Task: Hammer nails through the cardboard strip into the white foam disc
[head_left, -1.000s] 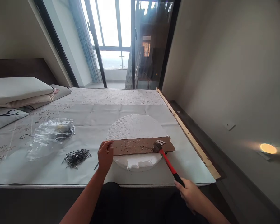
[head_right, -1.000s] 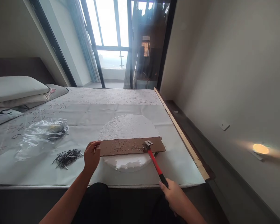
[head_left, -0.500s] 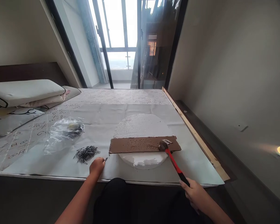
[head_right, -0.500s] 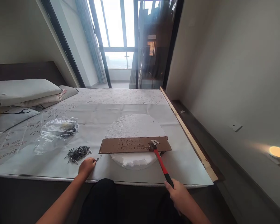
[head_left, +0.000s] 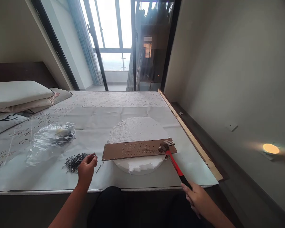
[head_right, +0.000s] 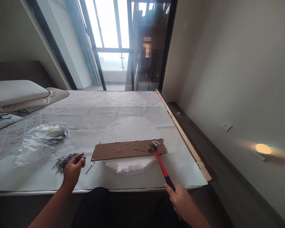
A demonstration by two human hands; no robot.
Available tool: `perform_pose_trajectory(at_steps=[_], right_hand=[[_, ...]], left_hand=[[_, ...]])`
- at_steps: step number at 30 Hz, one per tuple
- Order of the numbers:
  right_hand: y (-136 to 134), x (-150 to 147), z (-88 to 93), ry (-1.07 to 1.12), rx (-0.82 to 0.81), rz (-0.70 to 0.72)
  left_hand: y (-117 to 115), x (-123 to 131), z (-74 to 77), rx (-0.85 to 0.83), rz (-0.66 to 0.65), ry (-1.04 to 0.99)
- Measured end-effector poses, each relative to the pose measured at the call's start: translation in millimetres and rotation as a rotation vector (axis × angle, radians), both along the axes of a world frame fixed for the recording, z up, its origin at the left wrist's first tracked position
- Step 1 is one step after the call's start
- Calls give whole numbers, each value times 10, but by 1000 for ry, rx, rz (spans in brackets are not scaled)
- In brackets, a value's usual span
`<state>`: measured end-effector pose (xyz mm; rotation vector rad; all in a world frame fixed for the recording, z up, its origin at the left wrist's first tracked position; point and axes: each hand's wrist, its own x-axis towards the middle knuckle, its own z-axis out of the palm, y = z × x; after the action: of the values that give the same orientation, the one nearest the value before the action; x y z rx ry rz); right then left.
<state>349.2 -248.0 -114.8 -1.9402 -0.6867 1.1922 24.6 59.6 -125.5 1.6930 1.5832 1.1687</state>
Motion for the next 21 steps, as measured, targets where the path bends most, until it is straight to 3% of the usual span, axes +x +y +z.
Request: perform_pose_trajectory(at_steps=[2, 5, 9, 12, 16, 21], right_hand=[[-11, 22, 43, 9, -4, -6], [-14, 44, 105, 36, 0, -9], [1, 58, 175, 14, 9, -18], [1, 83, 199, 6, 27, -22], [-32, 141, 202, 7, 30, -32], [-70, 193, 217, -22, 29, -18]], left_hand=[[-167, 353, 112, -49, -189, -150], [-409, 996, 179, -73, -440, -159], [-627, 1841, 90, 113, -653, 7], [-692, 2320, -38, 150, -688, 89], [-683, 2636, -189, 174, -653, 191], [-643, 2658, -293, 195, -633, 229]])
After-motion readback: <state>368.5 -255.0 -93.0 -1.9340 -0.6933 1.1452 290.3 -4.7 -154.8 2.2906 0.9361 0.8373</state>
